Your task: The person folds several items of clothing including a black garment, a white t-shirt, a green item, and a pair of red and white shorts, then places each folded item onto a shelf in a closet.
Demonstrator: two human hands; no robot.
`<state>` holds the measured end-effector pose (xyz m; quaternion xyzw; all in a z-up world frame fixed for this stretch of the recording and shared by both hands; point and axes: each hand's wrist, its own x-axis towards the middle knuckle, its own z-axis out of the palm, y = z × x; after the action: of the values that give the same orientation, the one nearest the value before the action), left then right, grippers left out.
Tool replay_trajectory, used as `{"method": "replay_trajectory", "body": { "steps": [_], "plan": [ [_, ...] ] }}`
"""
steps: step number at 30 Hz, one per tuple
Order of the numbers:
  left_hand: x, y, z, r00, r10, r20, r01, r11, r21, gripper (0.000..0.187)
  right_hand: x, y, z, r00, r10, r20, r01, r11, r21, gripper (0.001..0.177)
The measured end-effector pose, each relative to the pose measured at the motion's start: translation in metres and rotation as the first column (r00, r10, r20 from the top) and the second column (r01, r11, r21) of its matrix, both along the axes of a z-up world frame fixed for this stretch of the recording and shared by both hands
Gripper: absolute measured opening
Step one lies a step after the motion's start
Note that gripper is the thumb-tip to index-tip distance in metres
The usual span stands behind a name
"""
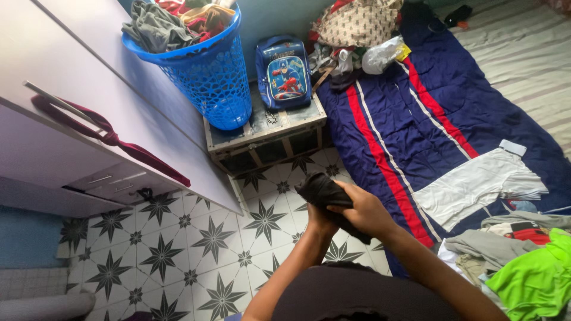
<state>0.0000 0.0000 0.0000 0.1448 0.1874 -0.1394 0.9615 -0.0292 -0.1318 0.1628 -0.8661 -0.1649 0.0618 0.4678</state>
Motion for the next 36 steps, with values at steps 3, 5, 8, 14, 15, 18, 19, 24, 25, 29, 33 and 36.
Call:
{"method": "replay_trajectory", "body": {
  "steps": [3,5,8,14,15,18,19,24,25,29,33,36],
  "plan": [
    [-0.009,0.009,0.015,0.992,-0.049,0.119,0.046,0.998,0.031,0.040,0.013,-0.013,-0.043,0.950,0.176,-0.258,-0.071,0.926,0.370,0.054],
    [-0.031,0.022,0.014,0.974,-0.190,0.125,0.154,0.955,0.255,0.038,0.009,-0.009,-0.073,0.893,0.260,-0.368,-0.092,0.904,0.417,0.048],
    [-0.069,0.043,0.002,0.915,-0.397,0.077,0.311,0.812,0.494,0.036,0.014,-0.002,-0.100,0.902,0.341,-0.264,-0.210,0.882,0.421,0.037],
    [-0.075,0.043,0.008,0.891,-0.454,0.017,0.388,0.781,0.490,0.035,0.014,0.010,-0.056,0.981,0.153,0.123,-0.166,0.981,0.103,0.033],
    [-0.074,0.042,0.015,0.893,-0.448,0.038,0.371,0.780,0.504,0.035,0.013,0.012,-0.044,0.973,0.106,0.206,-0.123,0.990,0.069,0.032],
    [-0.052,0.033,0.027,0.908,-0.387,0.158,0.278,0.842,0.461,0.034,0.006,0.019,-0.019,0.902,0.075,0.424,-0.158,0.974,0.163,0.021],
    [-0.046,0.030,0.028,0.913,-0.366,0.179,0.261,0.863,0.433,0.033,0.002,0.021,-0.014,0.895,0.113,0.431,-0.165,0.983,0.085,0.021],
    [-0.042,0.039,0.051,0.919,-0.324,0.225,0.199,0.873,0.446,0.031,-0.020,0.035,0.005,0.764,0.232,0.602,-0.138,0.970,-0.198,0.045],
    [-0.052,0.045,0.057,0.919,-0.327,0.222,0.189,0.857,0.479,0.030,-0.026,0.038,0.008,0.735,0.244,0.633,-0.111,0.964,-0.243,0.062],
    [-0.073,0.065,0.042,0.871,-0.424,0.246,0.156,0.715,0.681,0.030,-0.034,0.048,0.003,0.747,0.240,0.620,-0.040,0.947,-0.319,0.091],
    [0.003,0.040,-0.038,0.912,-0.014,0.409,0.016,1.000,0.000,0.039,-0.014,0.043,-0.021,0.916,0.140,0.376,-0.088,0.984,-0.152,0.068],
    [0.019,0.048,-0.044,0.984,0.029,0.173,-0.033,0.999,0.021,0.048,0.000,0.035,-0.047,1.000,0.021,0.005,-0.022,0.993,0.114,0.055]
  ]
}}
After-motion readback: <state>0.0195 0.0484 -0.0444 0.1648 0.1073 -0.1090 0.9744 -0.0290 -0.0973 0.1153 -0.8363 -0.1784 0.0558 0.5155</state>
